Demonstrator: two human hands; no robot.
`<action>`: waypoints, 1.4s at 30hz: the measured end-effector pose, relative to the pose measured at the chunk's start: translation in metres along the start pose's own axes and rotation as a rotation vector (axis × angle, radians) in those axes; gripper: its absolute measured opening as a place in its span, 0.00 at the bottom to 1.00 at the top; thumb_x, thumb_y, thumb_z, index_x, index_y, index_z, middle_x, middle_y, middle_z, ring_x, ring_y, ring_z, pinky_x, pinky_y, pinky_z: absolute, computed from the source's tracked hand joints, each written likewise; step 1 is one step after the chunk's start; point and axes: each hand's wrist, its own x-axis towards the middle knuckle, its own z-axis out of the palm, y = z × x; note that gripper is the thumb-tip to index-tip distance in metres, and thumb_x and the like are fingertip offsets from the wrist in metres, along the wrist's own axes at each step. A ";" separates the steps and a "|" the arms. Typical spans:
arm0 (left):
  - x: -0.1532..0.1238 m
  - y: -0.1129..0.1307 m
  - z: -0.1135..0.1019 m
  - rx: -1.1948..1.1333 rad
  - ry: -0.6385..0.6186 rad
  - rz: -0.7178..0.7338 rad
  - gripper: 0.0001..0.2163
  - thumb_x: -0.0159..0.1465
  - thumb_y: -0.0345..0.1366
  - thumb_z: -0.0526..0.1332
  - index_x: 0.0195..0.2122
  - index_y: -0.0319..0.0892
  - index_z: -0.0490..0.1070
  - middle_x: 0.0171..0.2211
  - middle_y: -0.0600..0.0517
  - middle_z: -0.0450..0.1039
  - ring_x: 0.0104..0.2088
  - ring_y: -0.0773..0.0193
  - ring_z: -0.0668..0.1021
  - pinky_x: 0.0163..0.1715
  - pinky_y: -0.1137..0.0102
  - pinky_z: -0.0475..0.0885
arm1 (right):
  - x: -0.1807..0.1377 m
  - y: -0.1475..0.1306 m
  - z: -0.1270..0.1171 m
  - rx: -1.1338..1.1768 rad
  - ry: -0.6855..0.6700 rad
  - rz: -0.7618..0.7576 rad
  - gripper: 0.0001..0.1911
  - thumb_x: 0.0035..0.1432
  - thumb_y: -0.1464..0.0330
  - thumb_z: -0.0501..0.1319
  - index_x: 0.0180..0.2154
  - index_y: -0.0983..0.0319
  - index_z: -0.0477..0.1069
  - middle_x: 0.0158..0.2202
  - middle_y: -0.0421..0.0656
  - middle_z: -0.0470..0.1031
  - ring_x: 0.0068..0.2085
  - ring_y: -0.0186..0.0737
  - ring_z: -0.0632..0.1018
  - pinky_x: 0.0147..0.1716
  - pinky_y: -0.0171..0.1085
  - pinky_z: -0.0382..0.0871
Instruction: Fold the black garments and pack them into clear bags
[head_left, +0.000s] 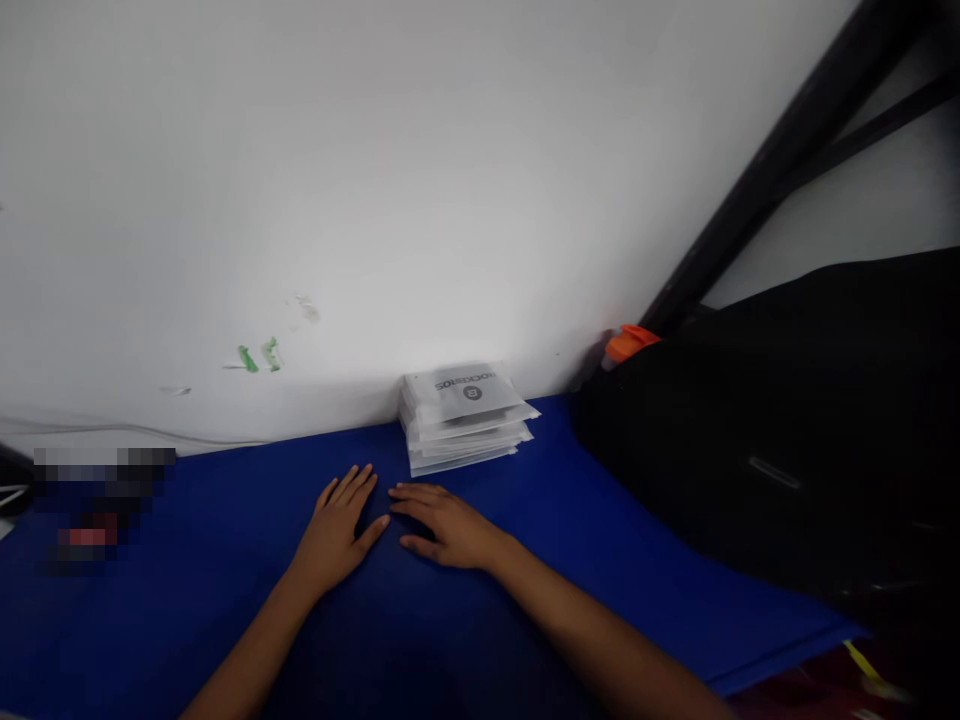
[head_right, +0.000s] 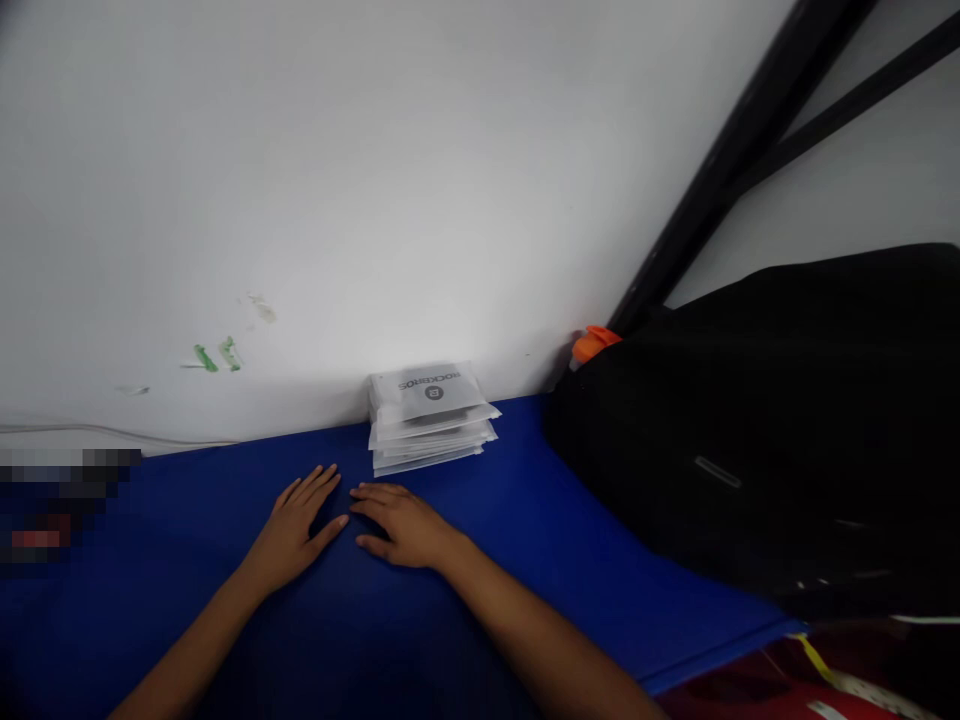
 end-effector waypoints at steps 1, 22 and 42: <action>0.000 0.000 0.000 -0.001 0.003 0.000 0.28 0.69 0.53 0.50 0.65 0.44 0.58 0.67 0.46 0.57 0.67 0.52 0.59 0.64 0.51 0.56 | 0.000 0.000 0.000 0.004 -0.004 0.002 0.26 0.61 0.63 0.61 0.59 0.62 0.66 0.64 0.50 0.64 0.65 0.48 0.64 0.63 0.47 0.57; 0.000 0.000 -0.002 -0.026 -0.007 -0.009 0.28 0.68 0.54 0.50 0.65 0.45 0.58 0.67 0.46 0.57 0.67 0.52 0.59 0.64 0.50 0.55 | 0.001 0.002 0.002 -0.016 0.003 -0.020 0.25 0.62 0.64 0.61 0.59 0.64 0.66 0.63 0.52 0.65 0.64 0.48 0.64 0.63 0.47 0.58; 0.000 -0.001 -0.002 -0.040 0.000 -0.009 0.28 0.68 0.53 0.51 0.65 0.45 0.58 0.66 0.45 0.58 0.67 0.51 0.59 0.64 0.50 0.54 | 0.002 0.001 0.003 -0.028 -0.004 -0.006 0.24 0.63 0.63 0.60 0.59 0.63 0.66 0.63 0.51 0.64 0.65 0.47 0.64 0.63 0.48 0.57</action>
